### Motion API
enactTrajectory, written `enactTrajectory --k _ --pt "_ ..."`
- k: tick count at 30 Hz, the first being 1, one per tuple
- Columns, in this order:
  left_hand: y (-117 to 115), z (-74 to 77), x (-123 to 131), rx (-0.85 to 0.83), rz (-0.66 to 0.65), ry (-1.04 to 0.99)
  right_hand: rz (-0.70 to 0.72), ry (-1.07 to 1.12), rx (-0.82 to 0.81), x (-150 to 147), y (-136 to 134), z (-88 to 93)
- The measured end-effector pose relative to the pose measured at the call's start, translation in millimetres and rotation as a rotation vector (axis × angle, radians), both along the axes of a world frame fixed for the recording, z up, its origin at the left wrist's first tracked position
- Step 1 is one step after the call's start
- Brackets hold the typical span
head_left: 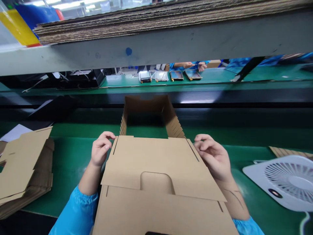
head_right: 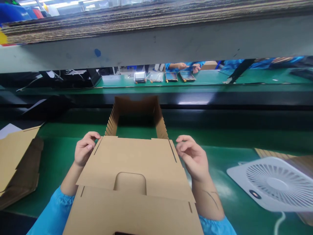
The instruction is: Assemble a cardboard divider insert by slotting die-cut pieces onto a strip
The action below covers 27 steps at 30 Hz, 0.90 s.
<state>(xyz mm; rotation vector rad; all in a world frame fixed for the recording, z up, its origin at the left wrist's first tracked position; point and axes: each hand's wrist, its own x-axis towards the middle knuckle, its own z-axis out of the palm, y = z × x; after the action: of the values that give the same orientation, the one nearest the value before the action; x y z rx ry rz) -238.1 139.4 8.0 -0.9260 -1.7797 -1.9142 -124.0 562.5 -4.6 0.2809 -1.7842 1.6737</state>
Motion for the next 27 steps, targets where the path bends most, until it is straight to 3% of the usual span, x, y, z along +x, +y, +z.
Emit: enactTrajectory --k 6,12,21,27 --pt "-4.5 4.2 2.1 -0.108 -0.031 0.092 -0.020 0.005 0.084 1.3 -9.4 0.8" --pt "-3.7 2.1 1.8 -0.152 0.015 0.065 -0.046 -0.074 -0.009 3.1 -6.5 0.7" --pt "1.8 -11.8 -6.0 -0.162 0.301 -0.020 -0.085 -0.159 -0.042 -8.2 -4.4 -9.8" --pt "6.2 -14.2 -3.8 -0.169 0.309 -0.031 -0.133 -0.199 -0.130 -13.1 -2.1 -18.1"
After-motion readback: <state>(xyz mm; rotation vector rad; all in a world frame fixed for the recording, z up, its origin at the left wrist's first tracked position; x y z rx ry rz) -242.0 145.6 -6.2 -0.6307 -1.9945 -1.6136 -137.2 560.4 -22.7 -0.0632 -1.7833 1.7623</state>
